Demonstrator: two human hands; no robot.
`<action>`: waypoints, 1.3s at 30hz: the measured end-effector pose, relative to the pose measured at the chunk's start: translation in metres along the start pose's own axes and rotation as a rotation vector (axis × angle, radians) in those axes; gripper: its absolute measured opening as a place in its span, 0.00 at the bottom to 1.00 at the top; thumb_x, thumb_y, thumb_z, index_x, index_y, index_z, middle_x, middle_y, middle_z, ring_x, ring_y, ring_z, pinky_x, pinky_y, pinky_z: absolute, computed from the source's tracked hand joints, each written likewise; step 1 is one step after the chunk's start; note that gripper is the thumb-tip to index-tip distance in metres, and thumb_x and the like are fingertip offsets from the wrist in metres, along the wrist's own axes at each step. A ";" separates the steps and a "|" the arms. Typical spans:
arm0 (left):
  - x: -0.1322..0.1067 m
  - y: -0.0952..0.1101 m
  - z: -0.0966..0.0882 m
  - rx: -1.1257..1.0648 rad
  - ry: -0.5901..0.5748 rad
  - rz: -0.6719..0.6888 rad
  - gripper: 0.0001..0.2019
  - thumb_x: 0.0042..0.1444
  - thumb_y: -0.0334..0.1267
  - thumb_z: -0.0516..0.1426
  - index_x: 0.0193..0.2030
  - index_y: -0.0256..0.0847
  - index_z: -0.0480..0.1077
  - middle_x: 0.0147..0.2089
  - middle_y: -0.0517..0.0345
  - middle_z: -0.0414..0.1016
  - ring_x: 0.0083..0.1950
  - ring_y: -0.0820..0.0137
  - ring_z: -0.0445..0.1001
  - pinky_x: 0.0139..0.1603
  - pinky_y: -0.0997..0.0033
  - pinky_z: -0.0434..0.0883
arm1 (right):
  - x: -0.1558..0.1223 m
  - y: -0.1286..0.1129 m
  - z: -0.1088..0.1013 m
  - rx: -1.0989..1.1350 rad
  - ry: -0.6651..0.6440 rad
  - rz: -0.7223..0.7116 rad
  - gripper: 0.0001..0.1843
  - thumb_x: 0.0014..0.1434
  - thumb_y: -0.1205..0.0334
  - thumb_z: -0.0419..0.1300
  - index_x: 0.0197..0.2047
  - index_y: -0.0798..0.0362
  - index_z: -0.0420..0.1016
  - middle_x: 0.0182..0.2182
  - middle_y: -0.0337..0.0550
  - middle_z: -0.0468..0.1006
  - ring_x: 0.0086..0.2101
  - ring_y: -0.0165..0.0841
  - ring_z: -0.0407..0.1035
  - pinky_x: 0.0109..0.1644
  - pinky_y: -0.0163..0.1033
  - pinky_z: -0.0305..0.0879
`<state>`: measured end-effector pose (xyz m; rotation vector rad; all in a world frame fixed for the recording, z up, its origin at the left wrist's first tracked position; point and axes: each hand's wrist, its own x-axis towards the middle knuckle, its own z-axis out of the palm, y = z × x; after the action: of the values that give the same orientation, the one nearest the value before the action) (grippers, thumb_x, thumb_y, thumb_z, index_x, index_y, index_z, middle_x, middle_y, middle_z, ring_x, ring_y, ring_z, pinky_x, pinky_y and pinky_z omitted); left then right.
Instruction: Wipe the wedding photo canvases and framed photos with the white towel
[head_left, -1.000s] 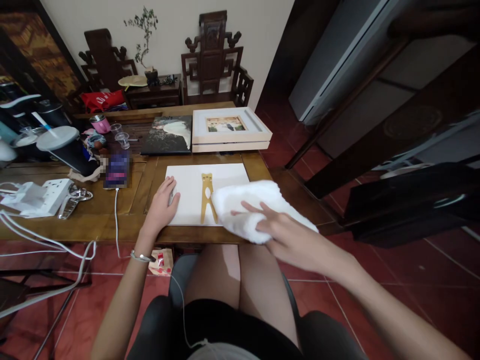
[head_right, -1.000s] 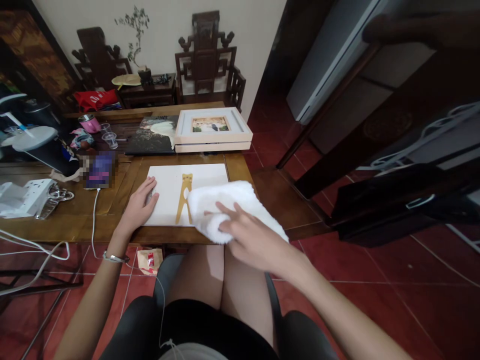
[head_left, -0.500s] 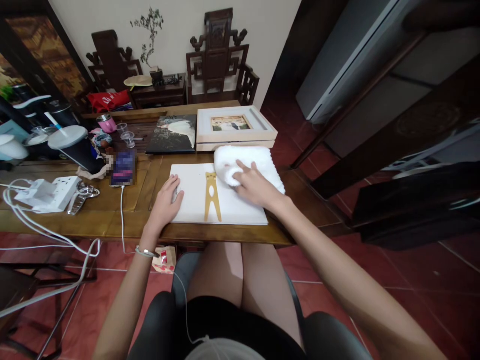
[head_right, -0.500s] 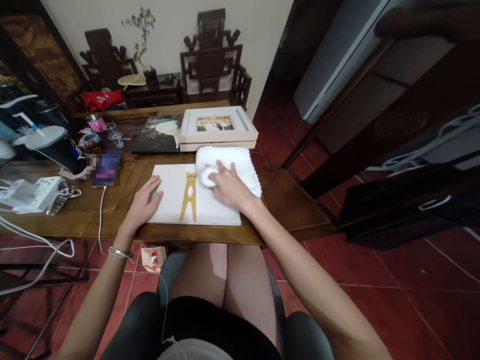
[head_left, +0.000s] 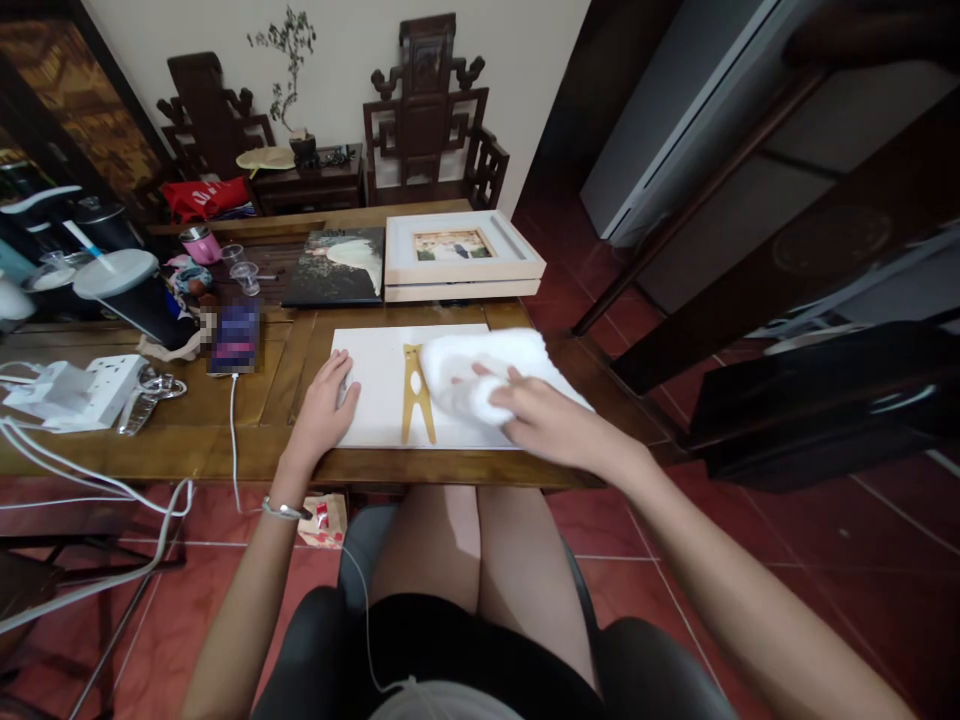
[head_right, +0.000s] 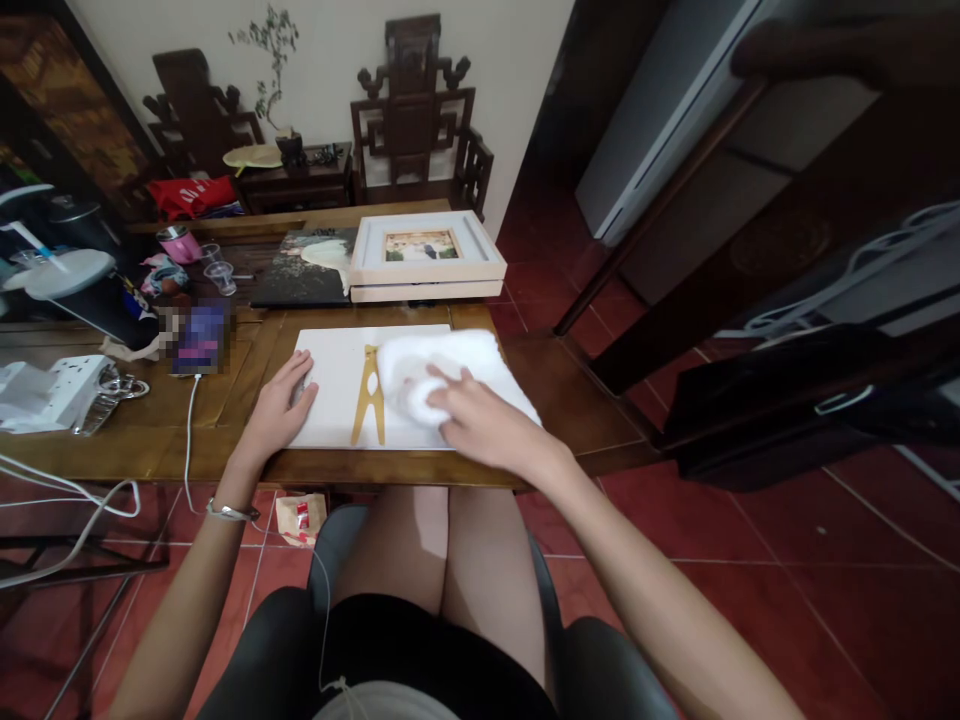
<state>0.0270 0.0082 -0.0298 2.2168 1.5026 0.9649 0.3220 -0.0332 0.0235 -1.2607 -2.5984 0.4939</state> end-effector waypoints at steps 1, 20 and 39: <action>0.000 0.000 0.000 -0.002 0.000 -0.001 0.21 0.61 0.41 0.50 0.58 0.35 0.67 0.66 0.44 0.63 0.69 0.58 0.58 0.69 0.51 0.55 | 0.017 0.012 0.003 -0.026 0.031 0.024 0.16 0.47 0.80 0.47 0.30 0.51 0.68 0.44 0.47 0.79 0.64 0.45 0.51 0.66 0.59 0.47; 0.000 0.001 0.000 0.005 -0.010 -0.007 0.22 0.61 0.40 0.50 0.60 0.34 0.66 0.66 0.43 0.62 0.69 0.58 0.57 0.69 0.51 0.54 | -0.056 -0.037 -0.015 0.038 -0.097 -0.004 0.18 0.43 0.78 0.48 0.30 0.48 0.72 0.46 0.42 0.79 0.52 0.43 0.70 0.58 0.49 0.64; 0.000 0.001 -0.001 0.017 -0.022 -0.018 0.23 0.61 0.41 0.50 0.60 0.31 0.65 0.66 0.40 0.61 0.69 0.58 0.57 0.69 0.53 0.54 | 0.012 -0.068 0.033 -0.093 0.016 -0.100 0.19 0.47 0.80 0.50 0.37 0.59 0.78 0.65 0.55 0.59 0.66 0.55 0.41 0.65 0.70 0.39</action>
<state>0.0270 0.0078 -0.0289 2.2145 1.5245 0.9221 0.2549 -0.0692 0.0201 -1.1492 -2.6835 0.3473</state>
